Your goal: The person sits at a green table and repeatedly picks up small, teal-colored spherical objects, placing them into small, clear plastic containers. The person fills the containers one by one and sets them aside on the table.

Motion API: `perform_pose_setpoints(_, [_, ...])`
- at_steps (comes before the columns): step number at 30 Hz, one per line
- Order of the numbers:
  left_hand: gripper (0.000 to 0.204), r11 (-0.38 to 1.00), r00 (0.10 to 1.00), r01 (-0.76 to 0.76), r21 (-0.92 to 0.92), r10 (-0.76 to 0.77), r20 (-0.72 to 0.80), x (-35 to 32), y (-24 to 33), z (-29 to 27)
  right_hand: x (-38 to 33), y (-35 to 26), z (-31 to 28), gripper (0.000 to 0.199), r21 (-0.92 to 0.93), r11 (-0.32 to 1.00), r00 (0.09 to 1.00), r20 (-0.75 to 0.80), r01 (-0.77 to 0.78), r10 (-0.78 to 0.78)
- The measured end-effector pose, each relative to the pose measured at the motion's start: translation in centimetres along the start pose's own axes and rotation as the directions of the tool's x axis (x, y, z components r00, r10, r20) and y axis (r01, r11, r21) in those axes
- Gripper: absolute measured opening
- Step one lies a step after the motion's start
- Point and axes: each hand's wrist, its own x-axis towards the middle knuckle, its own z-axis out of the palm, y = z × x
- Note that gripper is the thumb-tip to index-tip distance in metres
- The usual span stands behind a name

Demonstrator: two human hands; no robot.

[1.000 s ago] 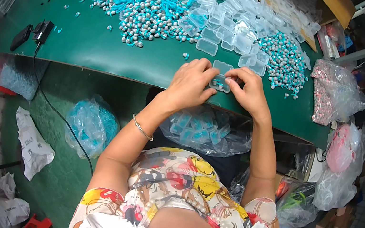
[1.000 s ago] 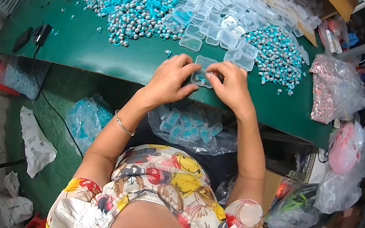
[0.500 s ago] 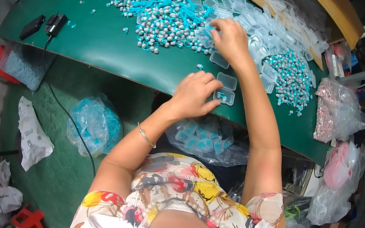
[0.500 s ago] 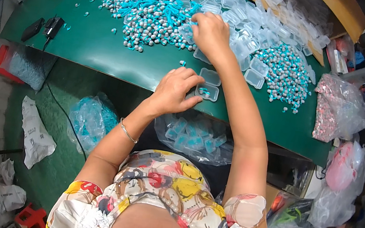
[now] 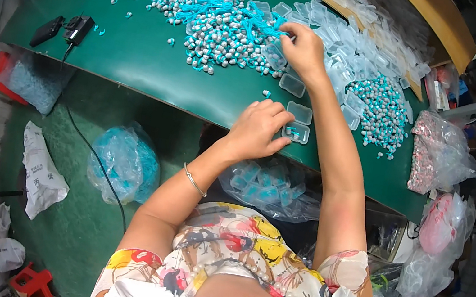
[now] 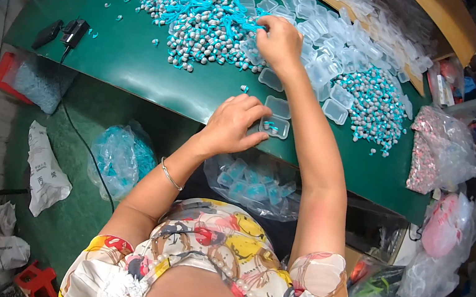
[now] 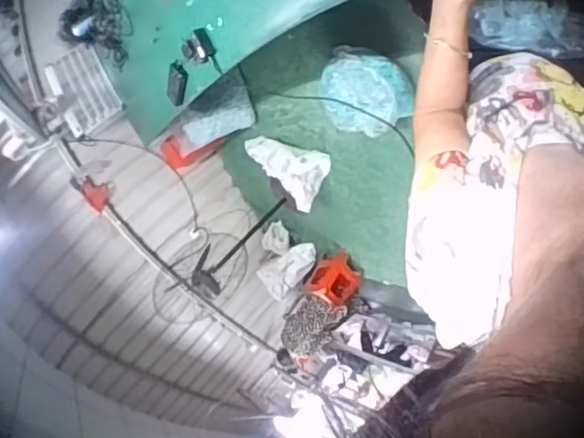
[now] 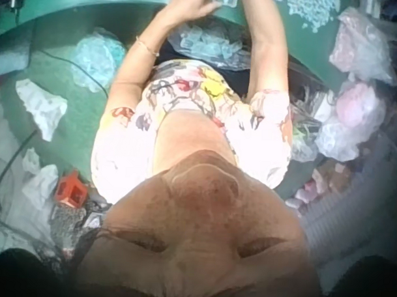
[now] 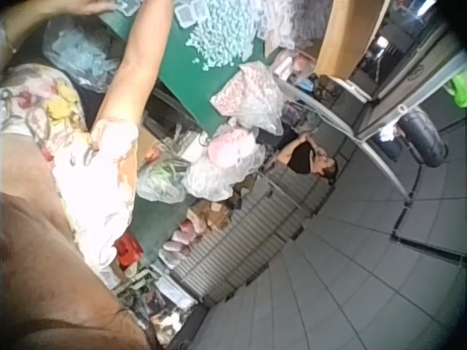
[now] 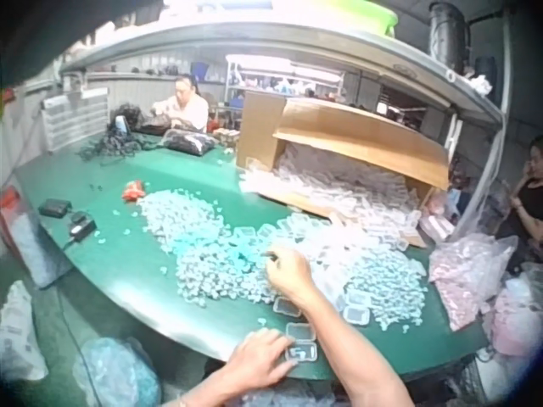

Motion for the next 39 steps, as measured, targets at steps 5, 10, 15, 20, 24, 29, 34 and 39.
perform_pose_setpoints(5, [0.038, 1.000, 1.000, -0.005, 0.005, 0.005, -0.019, -0.2, -0.1, 0.0, -6.0, -0.3, -6.3, 0.020, 0.348, 0.918, 0.979, 0.141, -0.190, 0.149])
perform_pose_setpoints(10, [0.039, 1.000, 1.000, -0.005, -0.030, 0.005, -0.012, 0.1, 0.0, -0.1, -14.1, -1.4, -10.5, 0.018, 0.404, 0.875, 0.961, 0.181, -0.268, 0.211])
perform_pose_setpoints(15, [0.038, 0.999, 1.000, 0.013, -0.049, -0.013, 0.011, 0.2, 0.0, -0.3, -17.8, -2.0, -10.8, 0.017, 0.337, 0.905, 0.964, 0.149, -0.260, 0.221])
perform_pose_setpoints(20, [0.038, 0.999, 1.000, 0.010, -0.042, -0.010, 0.006, 0.3, -0.1, -0.1, -18.1, -2.0, -10.2, 0.015, 0.190, 0.971, 0.984, 0.127, -0.147, 0.124])
perform_pose_setpoints(24, [0.041, 0.998, 0.999, 0.036, -0.048, -0.035, 0.017, 0.4, 0.0, -0.1, -18.3, -2.1, -9.9, 0.014, -0.014, 0.997, 0.996, 0.056, 0.075, -0.075])
perform_pose_setpoints(29, [0.042, 0.994, 0.998, 0.062, -0.085, -0.061, 0.008, 0.5, 0.5, -0.4, -18.5, -2.3, -9.5, 0.011, -0.065, 0.994, 0.995, 0.062, 0.087, -0.083])
perform_pose_setpoints(34, [0.040, 0.999, 1.000, 0.021, -0.044, -0.020, 0.015, 0.3, 0.1, -0.2, -18.5, -2.6, -9.2, 0.012, -0.127, 0.984, 0.990, 0.073, 0.127, -0.119])
perform_pose_setpoints(39, [0.039, 1.000, 1.000, 0.012, -0.025, -0.012, 0.009, 0.2, 0.0, -0.1, -17.5, -2.6, -10.3, 0.014, 0.074, 0.995, 0.998, 0.028, -0.060, 0.058])
